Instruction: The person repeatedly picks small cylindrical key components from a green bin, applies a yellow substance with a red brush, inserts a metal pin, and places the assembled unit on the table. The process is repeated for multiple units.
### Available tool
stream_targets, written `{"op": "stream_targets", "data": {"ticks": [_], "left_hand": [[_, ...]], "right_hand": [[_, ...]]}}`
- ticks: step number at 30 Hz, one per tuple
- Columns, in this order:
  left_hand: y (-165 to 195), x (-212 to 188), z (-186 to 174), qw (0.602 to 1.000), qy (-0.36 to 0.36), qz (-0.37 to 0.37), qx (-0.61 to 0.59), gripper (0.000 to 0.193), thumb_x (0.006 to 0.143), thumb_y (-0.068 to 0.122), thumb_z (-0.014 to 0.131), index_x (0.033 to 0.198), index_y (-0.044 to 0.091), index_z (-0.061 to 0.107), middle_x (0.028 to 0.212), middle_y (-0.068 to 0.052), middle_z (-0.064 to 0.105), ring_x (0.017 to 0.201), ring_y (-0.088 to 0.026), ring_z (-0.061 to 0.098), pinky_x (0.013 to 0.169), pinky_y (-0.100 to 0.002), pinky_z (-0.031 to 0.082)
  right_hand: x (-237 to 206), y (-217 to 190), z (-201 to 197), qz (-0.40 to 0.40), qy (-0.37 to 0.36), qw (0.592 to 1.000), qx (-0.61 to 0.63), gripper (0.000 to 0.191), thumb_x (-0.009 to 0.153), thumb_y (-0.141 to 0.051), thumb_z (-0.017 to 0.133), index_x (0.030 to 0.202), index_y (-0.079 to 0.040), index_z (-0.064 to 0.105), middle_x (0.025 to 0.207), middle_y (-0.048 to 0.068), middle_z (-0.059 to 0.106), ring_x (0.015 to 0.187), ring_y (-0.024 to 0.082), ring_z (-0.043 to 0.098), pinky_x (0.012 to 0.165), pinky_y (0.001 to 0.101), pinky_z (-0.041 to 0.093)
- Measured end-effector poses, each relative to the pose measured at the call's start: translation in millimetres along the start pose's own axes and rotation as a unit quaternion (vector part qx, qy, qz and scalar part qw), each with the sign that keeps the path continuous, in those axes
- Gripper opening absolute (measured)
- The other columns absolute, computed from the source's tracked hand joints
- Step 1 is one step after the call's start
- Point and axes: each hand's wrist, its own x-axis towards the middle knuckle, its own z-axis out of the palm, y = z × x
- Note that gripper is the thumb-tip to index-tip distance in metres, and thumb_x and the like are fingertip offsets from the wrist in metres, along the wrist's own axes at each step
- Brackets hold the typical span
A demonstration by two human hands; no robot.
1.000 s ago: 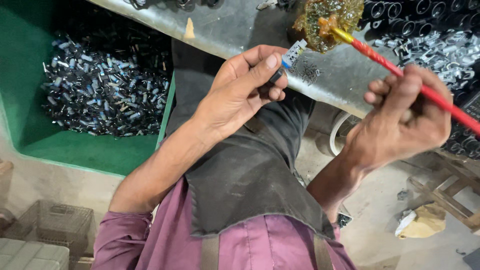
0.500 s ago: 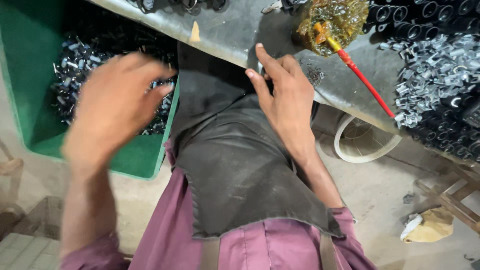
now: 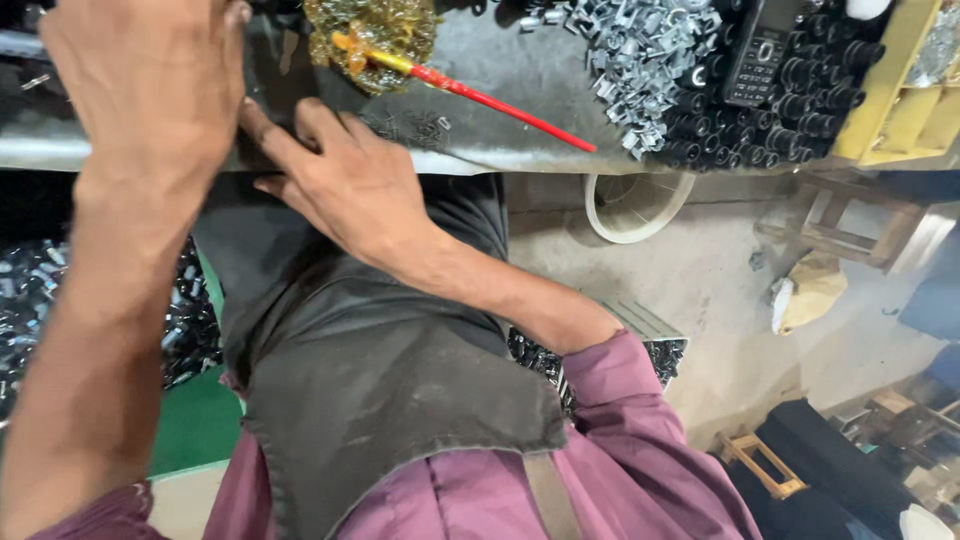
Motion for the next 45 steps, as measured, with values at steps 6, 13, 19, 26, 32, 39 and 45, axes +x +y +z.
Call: {"op": "stream_targets", "data": {"ticks": [6, 13, 19, 26, 32, 39, 45], "left_hand": [[-18.0, -29.5, -7.7, 0.98, -0.107, -0.112, -0.125, 0.016, 0.109, 0.019, 0.062, 0.113, 0.004, 0.067, 0.095, -0.01, 0.066, 0.085, -0.027, 0.062, 0.079, -0.04, 0.048], [-25.3, -56.1, 5.0, 0.474, 0.078, -0.514, -0.711, 0.019, 0.111, 0.02, 0.062, 0.102, 0.003, 0.06, 0.084, -0.006, 0.058, 0.077, -0.019, 0.053, 0.071, -0.034, 0.045], [32.9, -86.6, -64.9, 0.284, 0.047, -0.347, -0.893, 0.027, 0.11, 0.016, 0.063, 0.09, 0.002, 0.052, 0.072, -0.002, 0.049, 0.067, -0.011, 0.044, 0.063, -0.027, 0.042], [101.8, -81.1, -68.7, 0.459, -0.109, -0.432, -0.769, 0.027, 0.114, 0.02, 0.05, 0.113, -0.003, 0.065, 0.087, -0.002, 0.055, 0.081, -0.012, 0.049, 0.081, -0.032, 0.049], [118.9, -84.7, -66.0, 0.504, -0.201, -0.427, -0.723, 0.031, 0.11, 0.017, 0.05, 0.114, -0.007, 0.068, 0.077, 0.001, 0.05, 0.075, -0.009, 0.048, 0.076, -0.027, 0.046], [136.6, -74.4, -62.5, 0.496, -0.228, -0.446, -0.709, 0.031, 0.109, 0.017, 0.051, 0.111, -0.006, 0.072, 0.074, 0.002, 0.051, 0.073, -0.009, 0.047, 0.072, -0.025, 0.043], [142.3, -62.9, -66.1, 0.585, -0.259, -0.437, -0.632, 0.025, 0.102, 0.013, 0.055, 0.108, 0.002, 0.076, 0.085, 0.003, 0.065, 0.077, -0.005, 0.049, 0.073, -0.021, 0.043]], "right_hand": [[-3.0, 0.6, 4.7, 0.022, 0.013, 0.999, 0.032, 0.061, 0.088, -0.032, 0.077, 0.144, -0.024, 0.053, 0.111, 0.003, 0.054, 0.097, 0.022, 0.064, 0.071, 0.037, 0.055], [-35.2, 7.6, 15.9, 0.043, -0.009, 0.992, 0.12, 0.032, 0.097, -0.014, 0.074, 0.127, -0.026, 0.068, 0.096, -0.001, 0.054, 0.094, 0.015, 0.065, 0.072, 0.0304, 0.055], [-113.6, 53.7, -55.7, 0.103, 0.061, 0.96, 0.252, 0.026, 0.085, -0.003, 0.083, 0.105, -0.018, 0.077, 0.091, 0.001, 0.059, 0.091, 0.017, 0.061, 0.078, 0.0306, 0.052], [-163.0, 228.6, -143.7, 0.139, 0.326, 0.932, 0.077, 0.013, 0.112, 0.006, 0.045, 0.122, -0.001, 0.049, 0.122, 0.018, 0.068, 0.121, 0.025, 0.071, 0.107, 0.0349, 0.06], [-161.5, 285.5, -160.4, 0.191, 0.277, 0.941, 0.027, 0.008, 0.122, 0.006, 0.048, 0.118, 0.001, 0.044, 0.112, 0.017, 0.071, 0.111, 0.019, 0.075, 0.103, 0.0249, 0.052], [-155.7, 281.7, -159.8, 0.232, 0.231, 0.945, 0.011, 0.009, 0.119, 0.005, 0.045, 0.118, 0.0, 0.039, 0.11, 0.018, 0.07, 0.114, 0.02, 0.081, 0.1, 0.026, 0.054], [-152.5, 269.4, -176.1, 0.196, 0.248, 0.946, 0.077, 0.006, 0.111, 0.007, 0.055, 0.114, 0.003, 0.053, 0.113, 0.016, 0.073, 0.104, 0.02, 0.068, 0.093, 0.0249, 0.053]]}}
